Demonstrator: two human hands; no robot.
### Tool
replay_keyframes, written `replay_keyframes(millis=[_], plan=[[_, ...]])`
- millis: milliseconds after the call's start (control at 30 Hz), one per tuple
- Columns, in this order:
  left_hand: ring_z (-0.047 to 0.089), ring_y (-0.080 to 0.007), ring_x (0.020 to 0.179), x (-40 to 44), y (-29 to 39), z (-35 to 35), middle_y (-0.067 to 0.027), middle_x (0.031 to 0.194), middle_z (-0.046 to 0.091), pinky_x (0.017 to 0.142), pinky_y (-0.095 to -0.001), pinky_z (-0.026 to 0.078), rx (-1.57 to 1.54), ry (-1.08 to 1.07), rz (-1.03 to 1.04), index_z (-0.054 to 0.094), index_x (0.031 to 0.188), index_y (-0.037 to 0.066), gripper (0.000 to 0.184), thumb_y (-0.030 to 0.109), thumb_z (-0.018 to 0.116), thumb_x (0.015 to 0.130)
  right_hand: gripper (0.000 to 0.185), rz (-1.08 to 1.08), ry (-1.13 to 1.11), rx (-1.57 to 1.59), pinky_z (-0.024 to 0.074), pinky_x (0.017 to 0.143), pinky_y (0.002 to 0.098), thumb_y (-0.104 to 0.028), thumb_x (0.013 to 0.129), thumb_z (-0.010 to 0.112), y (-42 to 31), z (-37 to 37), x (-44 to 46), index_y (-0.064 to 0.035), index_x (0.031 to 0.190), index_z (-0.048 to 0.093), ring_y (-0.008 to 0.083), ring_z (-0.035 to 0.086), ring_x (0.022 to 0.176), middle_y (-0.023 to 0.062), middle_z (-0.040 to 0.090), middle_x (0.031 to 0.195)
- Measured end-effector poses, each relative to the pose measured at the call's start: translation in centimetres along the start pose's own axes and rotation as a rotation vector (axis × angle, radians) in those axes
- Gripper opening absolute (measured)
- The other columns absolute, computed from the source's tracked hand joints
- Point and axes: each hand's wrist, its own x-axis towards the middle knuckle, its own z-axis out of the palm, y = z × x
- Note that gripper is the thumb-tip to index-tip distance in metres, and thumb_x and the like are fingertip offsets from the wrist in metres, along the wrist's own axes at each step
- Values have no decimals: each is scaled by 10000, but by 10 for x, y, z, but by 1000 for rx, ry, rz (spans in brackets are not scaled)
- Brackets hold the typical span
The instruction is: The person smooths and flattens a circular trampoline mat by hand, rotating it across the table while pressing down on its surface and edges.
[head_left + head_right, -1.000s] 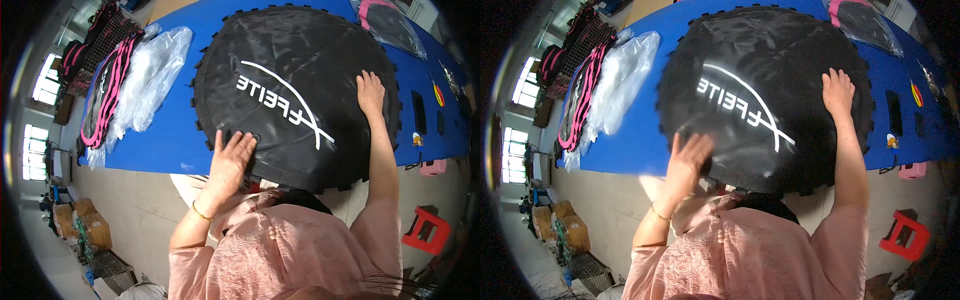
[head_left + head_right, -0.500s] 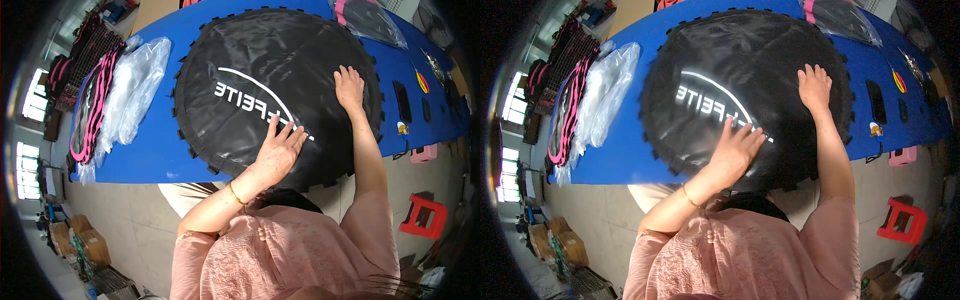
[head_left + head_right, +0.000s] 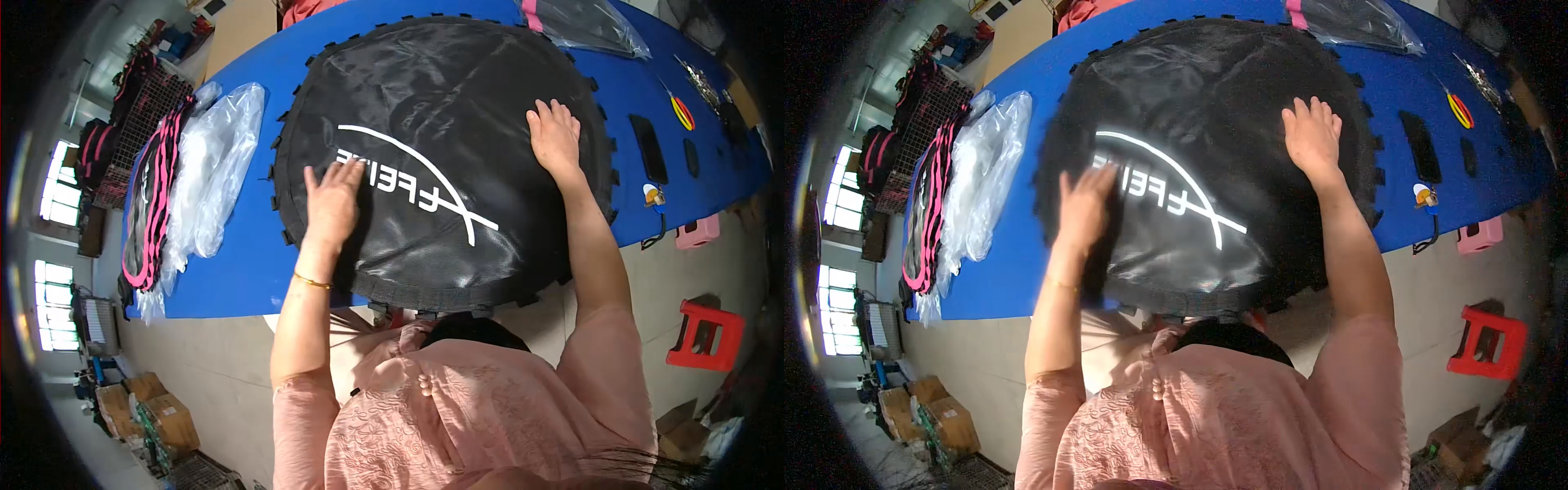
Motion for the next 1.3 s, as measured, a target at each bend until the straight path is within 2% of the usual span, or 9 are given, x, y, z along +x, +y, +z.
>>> replay_keyframes(millis=[133,267,400,533,633,833,1033,1133,1300], plan=[[500,-287,1436,-28,-30,-12,-51,1560,533,1219,-651,251,-8,-94,-143,547,1487,119,678,-65,565,835,530,5,1,-9,314,1177,527,-429,1086,438,-1,0,0,-53,1423,600,413,464,1404,257,536,1490],[487,-320,1435,-56,8,-28,-93,1544,542,1219,-640,268,-151,-58,20,542,1491,107,725,-59,582,786,528,8,-21,-12,310,1181,527,-429,1089,430,-1,-1,0,-59,1428,594,411,450,1421,255,528,1499],[479,-309,1443,-77,69,-41,-100,1561,520,1244,-625,225,-231,-99,192,529,1498,69,653,25,583,849,528,19,-41,-20,305,1188,528,-431,1090,425,-1,-2,1,-67,1438,584,412,435,1437,246,520,1512],[490,-313,1432,-87,85,-46,-107,1550,532,1249,-622,205,-247,-102,205,533,1494,48,611,59,569,884,528,18,-36,-25,303,1189,534,-432,1092,424,0,1,0,-72,1447,576,420,437,1434,242,523,1510],[521,-309,1405,-82,67,-30,-138,1484,588,1246,-615,214,-124,2,95,548,1469,21,575,74,576,897,517,-8,-28,-41,314,1184,544,-424,1094,436,0,0,0,-71,1445,576,428,445,1426,241,523,1511],[595,-297,1307,-68,51,-19,-155,1377,638,1210,-523,342,-349,105,-8,604,1331,24,459,6,578,873,494,-47,-32,-98,358,1156,558,-402,1091,467,2,4,2,-64,1433,578,430,462,1413,233,525,1510],[546,-351,1353,-79,31,-20,-190,1425,594,1207,-544,347,-382,261,-109,584,1343,11,583,-84,603,768,487,-60,-177,-115,394,1106,592,-347,1064,514,-8,-18,14,-73,1466,518,403,506,1367,219,562,1453],[471,-344,1434,-90,3,-13,-174,1501,542,1231,-574,284,-200,260,-260,575,1374,16,547,-33,583,830,444,-158,-85,-7,491,1025,515,-220,1027,536,-45,-29,20,-38,1432,529,381,604,1247,206,631,1357],[427,-357,1473,-103,-10,12,-204,1515,523,1238,-584,251,-182,188,-387,538,1423,3,483,32,523,941,413,-389,-51,167,489,1004,500,-168,982,568,-166,-28,6,-29,1371,571,359,600,1240,186,640,1300]])
